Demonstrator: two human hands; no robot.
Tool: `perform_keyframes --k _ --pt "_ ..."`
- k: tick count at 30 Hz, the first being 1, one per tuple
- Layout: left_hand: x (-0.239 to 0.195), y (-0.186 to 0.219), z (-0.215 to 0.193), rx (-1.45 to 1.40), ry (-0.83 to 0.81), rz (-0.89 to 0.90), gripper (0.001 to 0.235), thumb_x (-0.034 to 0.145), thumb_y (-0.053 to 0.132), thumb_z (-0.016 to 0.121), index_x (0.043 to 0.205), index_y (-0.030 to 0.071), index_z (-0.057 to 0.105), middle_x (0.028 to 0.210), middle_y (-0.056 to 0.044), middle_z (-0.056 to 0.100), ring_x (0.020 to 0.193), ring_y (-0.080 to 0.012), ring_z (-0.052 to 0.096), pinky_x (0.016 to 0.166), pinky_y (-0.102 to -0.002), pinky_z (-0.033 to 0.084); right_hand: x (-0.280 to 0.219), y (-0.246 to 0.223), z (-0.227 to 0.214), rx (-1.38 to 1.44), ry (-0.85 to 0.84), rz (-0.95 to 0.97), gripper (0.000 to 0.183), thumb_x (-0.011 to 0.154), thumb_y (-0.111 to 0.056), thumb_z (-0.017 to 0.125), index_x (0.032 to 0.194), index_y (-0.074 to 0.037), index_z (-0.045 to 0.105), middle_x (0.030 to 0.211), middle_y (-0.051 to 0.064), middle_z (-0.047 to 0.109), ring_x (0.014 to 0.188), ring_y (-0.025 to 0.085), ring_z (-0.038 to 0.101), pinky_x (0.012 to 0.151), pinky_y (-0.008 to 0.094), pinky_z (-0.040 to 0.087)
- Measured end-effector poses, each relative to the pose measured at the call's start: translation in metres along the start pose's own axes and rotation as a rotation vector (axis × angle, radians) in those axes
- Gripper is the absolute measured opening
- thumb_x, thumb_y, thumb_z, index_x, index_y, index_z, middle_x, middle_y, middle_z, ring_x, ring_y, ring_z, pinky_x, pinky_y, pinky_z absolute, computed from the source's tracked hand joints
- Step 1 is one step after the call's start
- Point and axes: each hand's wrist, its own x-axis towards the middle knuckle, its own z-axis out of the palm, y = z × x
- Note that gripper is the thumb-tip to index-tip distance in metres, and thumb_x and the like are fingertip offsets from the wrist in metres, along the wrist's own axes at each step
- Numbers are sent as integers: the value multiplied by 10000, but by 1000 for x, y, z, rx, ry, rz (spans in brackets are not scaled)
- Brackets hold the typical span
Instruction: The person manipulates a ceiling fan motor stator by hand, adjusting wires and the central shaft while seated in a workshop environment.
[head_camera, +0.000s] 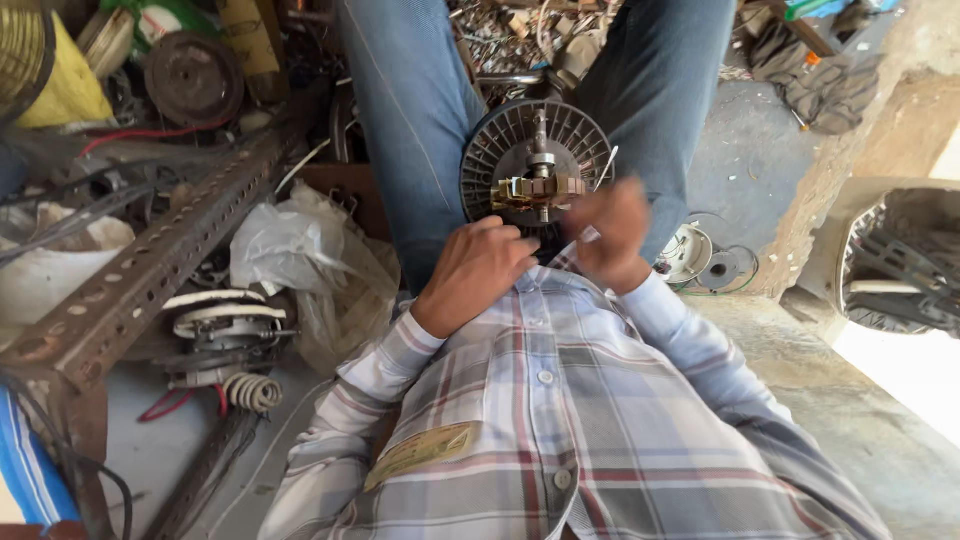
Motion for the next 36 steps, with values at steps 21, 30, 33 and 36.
perform_keyframes --k 21,30,33,36 --pt "117 -69 -14 85 90 179 211 795 272 844 733 95 749 728 -37 661 722 -251 641 761 -451 431 1 -23 12 248 214 697 75 870 -50 783 852 -19 717 768 -18 474 628 59 374 581 264 255" --pt "106 -72 -18 -78 155 169 233 831 240 862 767 55 736 648 -47 546 580 -208 545 591 -402 416 30 -12 -1 479 171 673 153 1038 -110 595 1000 17 671 924 25 593 806 81 521 718 261 405" --pt "108 -68 -15 -138 157 196 233 832 232 868 780 48 736 638 -47 520 579 -203 531 573 -393 399 27 -22 -1 310 187 555 143 1024 -122 640 1022 14 683 894 45 553 790 112 493 681 258 388" --pt "110 -60 -14 -193 158 229 226 858 226 864 810 43 740 639 -45 494 577 -191 503 565 -381 384 25 -29 -4 267 182 506 193 965 -123 717 1091 18 679 862 59 530 757 134 488 706 295 379"
